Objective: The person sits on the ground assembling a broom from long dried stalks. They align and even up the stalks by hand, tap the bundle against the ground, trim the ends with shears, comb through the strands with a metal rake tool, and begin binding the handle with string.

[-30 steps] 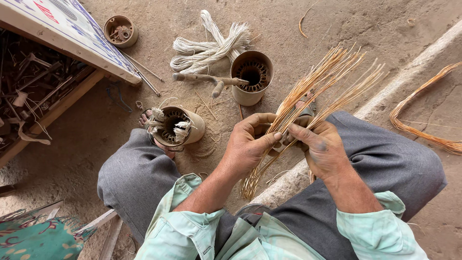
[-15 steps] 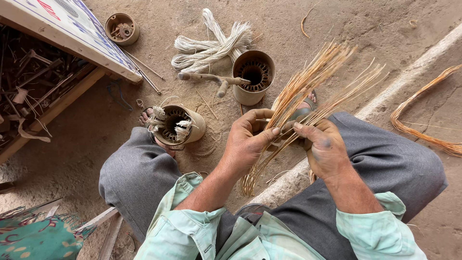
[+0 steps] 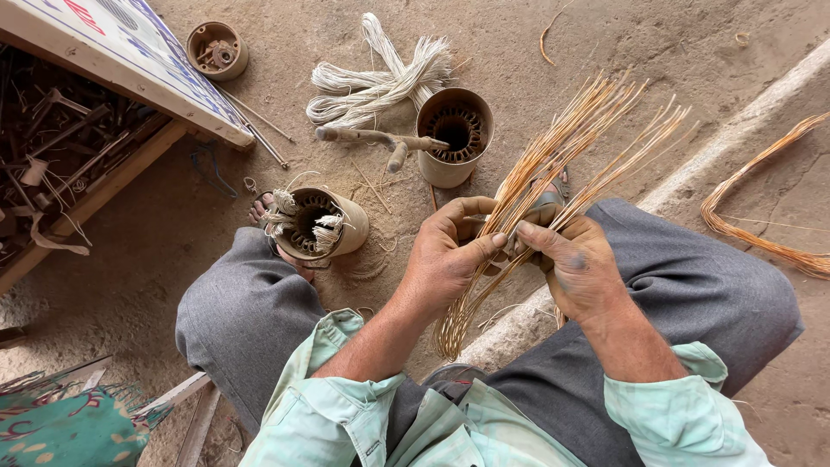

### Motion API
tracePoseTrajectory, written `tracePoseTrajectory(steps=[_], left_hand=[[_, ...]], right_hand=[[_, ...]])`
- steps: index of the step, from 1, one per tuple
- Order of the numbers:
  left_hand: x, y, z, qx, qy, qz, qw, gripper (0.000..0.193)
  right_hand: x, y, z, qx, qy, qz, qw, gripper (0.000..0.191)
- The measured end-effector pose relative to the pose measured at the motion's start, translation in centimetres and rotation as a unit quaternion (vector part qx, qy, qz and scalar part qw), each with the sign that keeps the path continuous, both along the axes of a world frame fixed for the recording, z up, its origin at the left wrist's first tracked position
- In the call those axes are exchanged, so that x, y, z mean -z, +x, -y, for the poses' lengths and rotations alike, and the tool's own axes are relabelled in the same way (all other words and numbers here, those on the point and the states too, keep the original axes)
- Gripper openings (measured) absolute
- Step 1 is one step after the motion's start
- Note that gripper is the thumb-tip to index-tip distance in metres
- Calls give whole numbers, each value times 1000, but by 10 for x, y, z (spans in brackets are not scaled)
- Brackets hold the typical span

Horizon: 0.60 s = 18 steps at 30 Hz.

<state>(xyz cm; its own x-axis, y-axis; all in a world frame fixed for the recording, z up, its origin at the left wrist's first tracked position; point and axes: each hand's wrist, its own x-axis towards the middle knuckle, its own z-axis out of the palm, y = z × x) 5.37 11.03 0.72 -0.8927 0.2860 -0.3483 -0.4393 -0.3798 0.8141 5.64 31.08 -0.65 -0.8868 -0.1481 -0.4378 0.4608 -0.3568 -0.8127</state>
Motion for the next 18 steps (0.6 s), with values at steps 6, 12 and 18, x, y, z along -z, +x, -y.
tracePoseTrajectory(steps=[6,12,18], left_hand=[[-3,1,4,14,-23,12,1000,45],[-3,2,3,10,-35,-9,999,52],[-1,-2,6,-2,-19,-12,1000,50]], right_hand=[[-8,0,4,-5,11,6,1000,17],[-9,0,3,-30,12,4,999,17],[-8,-1,2,-34,12,8,999,20]])
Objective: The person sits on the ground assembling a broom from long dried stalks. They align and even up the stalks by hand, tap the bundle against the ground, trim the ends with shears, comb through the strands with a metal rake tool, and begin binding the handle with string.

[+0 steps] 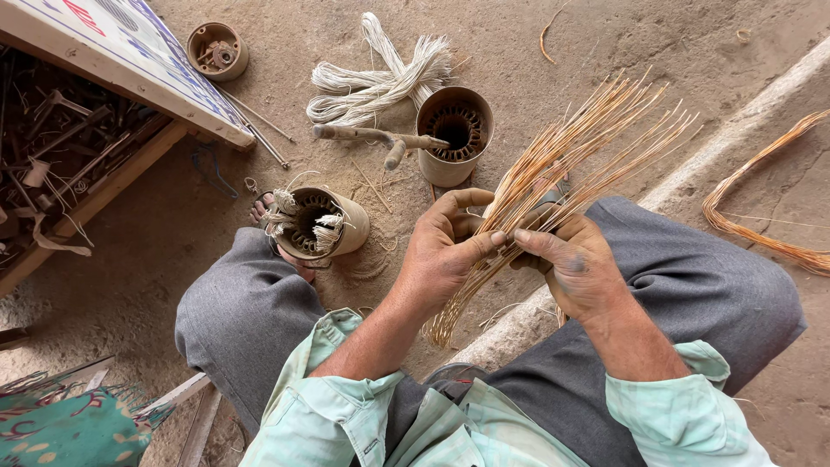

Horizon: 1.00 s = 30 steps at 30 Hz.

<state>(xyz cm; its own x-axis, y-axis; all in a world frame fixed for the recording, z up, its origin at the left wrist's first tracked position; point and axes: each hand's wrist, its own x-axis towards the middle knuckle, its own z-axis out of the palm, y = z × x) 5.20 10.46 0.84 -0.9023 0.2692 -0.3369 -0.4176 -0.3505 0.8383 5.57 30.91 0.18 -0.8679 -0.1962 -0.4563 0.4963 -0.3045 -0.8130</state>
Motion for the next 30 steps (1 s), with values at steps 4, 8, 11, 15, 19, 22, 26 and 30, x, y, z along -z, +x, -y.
tracePoseTrajectory(steps=[4,8,11,15,19,22,26,30], left_hand=[[-1,-1,0,-8,15,0,1000,46],[-3,0,0,-6,3,7,1000,46],[-6,-1,0,-3,-7,10,1000,47],[-8,-1,-1,5,-11,2,1000,48],[-8,-1,-1,5,-29,8,1000,48],[-6,-2,1,-2,-22,3,1000,47],[-4,-2,1,0,-14,-5,1000,51],[-4,-3,0,5,-9,4,1000,56]], right_hand=[[-4,0,0,-4,0,-10,1000,23],[-4,0,0,-2,-16,-7,1000,24],[-1,0,-1,8,-41,-9,999,18],[-1,1,0,31,-36,-6,999,13],[-7,0,3,39,-32,8,999,16],[-8,-1,4,49,-24,30,998,19],[-1,-1,0,39,-40,1,998,16],[7,-1,-6,47,-50,-3,998,17]])
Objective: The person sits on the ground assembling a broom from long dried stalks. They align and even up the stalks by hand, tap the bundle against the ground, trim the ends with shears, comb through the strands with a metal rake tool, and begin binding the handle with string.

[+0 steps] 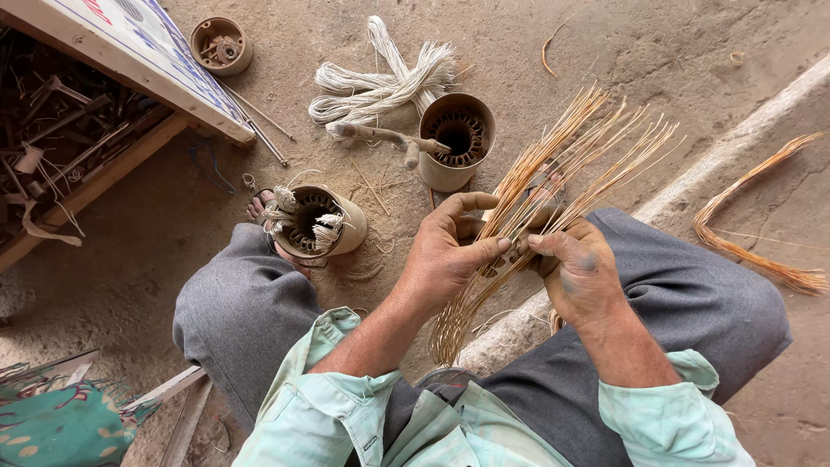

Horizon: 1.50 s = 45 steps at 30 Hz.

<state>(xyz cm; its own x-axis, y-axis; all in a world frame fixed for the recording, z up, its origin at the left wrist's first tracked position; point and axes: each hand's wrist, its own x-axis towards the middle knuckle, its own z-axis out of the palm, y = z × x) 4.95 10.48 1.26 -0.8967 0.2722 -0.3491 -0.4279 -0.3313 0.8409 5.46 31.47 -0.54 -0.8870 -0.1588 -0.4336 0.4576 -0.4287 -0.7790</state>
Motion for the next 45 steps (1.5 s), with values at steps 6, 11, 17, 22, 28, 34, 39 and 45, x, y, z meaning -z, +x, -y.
tracePoseTrajectory(steps=[6,11,17,22,28,34,39,45], left_hand=[[-1,0,1,7,-9,-10,1000,60],[-1,0,1,2,24,-17,1000,59],[-6,-2,4,4,-2,13,1000,58],[-7,-1,4,10,-16,7,1000,59],[-1,0,1,0,-24,-37,999,59],[-1,4,1,10,-45,-44,998,58],[-3,3,0,10,-18,-9,1000,58],[-5,3,-2,19,-19,19,999,56]], right_hand=[[-7,0,6,19,9,1,1000,34],[-18,-2,13,16,24,-2,1000,44],[-9,1,5,3,13,-2,1000,26],[-6,2,3,-4,-3,-11,1000,19],[-19,1,12,-5,31,-6,999,31],[-15,3,11,-22,61,-20,998,22],[-11,2,10,-1,47,-8,999,14],[-14,1,10,11,48,-30,998,11]])
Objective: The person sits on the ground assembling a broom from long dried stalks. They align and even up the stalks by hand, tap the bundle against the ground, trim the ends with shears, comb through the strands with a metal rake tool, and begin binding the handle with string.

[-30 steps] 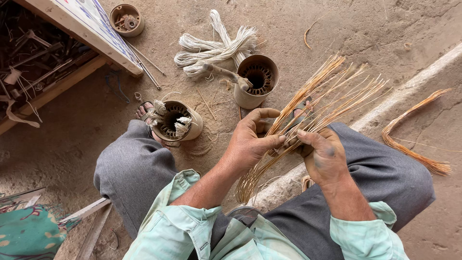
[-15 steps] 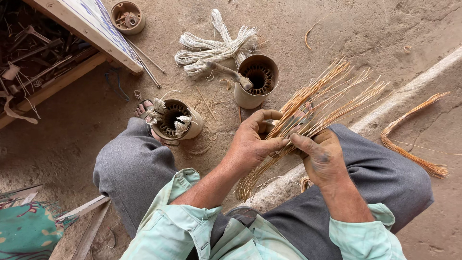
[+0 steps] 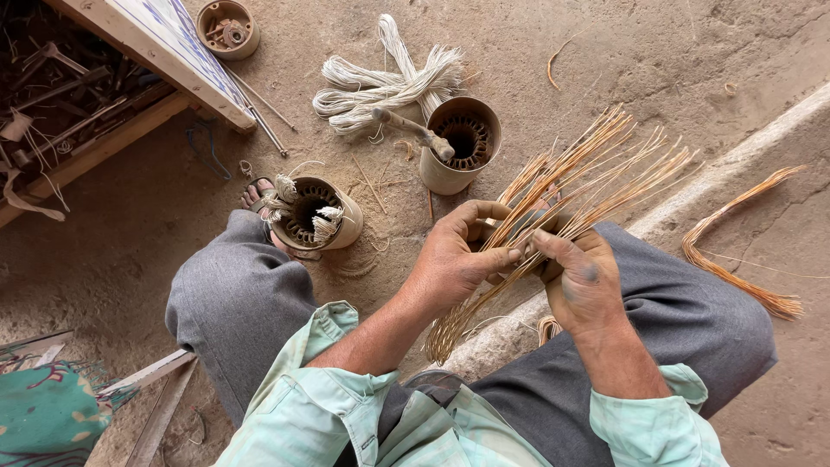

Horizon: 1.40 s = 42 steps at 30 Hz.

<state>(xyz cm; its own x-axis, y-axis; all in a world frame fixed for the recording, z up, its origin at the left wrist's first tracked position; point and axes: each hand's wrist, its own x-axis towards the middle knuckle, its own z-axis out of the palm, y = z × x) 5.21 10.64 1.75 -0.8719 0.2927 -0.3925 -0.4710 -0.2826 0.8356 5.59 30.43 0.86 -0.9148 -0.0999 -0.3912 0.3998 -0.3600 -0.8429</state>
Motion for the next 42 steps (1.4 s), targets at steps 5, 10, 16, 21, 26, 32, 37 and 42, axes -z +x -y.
tracePoseTrajectory(steps=[5,10,16,21,26,32,37,42], left_hand=[[3,0,0,3,11,-7,1000,54],[9,0,0,-17,33,-23,999,45],[9,-3,2,-11,-25,-15,1000,43],[5,-3,2,-18,-4,-21,1000,43],[4,-2,2,1,7,-15,1000,47],[5,-1,1,2,13,-28,1000,48],[8,-3,4,-32,23,-23,999,47],[6,-3,3,-35,23,-27,999,49]], right_hand=[[-5,-1,4,18,10,1,1000,15],[-7,-3,6,49,-8,38,998,19],[-8,-4,3,16,-42,23,999,22],[-7,-4,2,21,-57,27,998,19],[-1,-3,2,4,-56,-3,998,11],[-6,-3,4,24,-26,9,999,11],[-16,-4,10,34,-5,29,999,16],[-14,-3,7,39,-3,39,998,16]])
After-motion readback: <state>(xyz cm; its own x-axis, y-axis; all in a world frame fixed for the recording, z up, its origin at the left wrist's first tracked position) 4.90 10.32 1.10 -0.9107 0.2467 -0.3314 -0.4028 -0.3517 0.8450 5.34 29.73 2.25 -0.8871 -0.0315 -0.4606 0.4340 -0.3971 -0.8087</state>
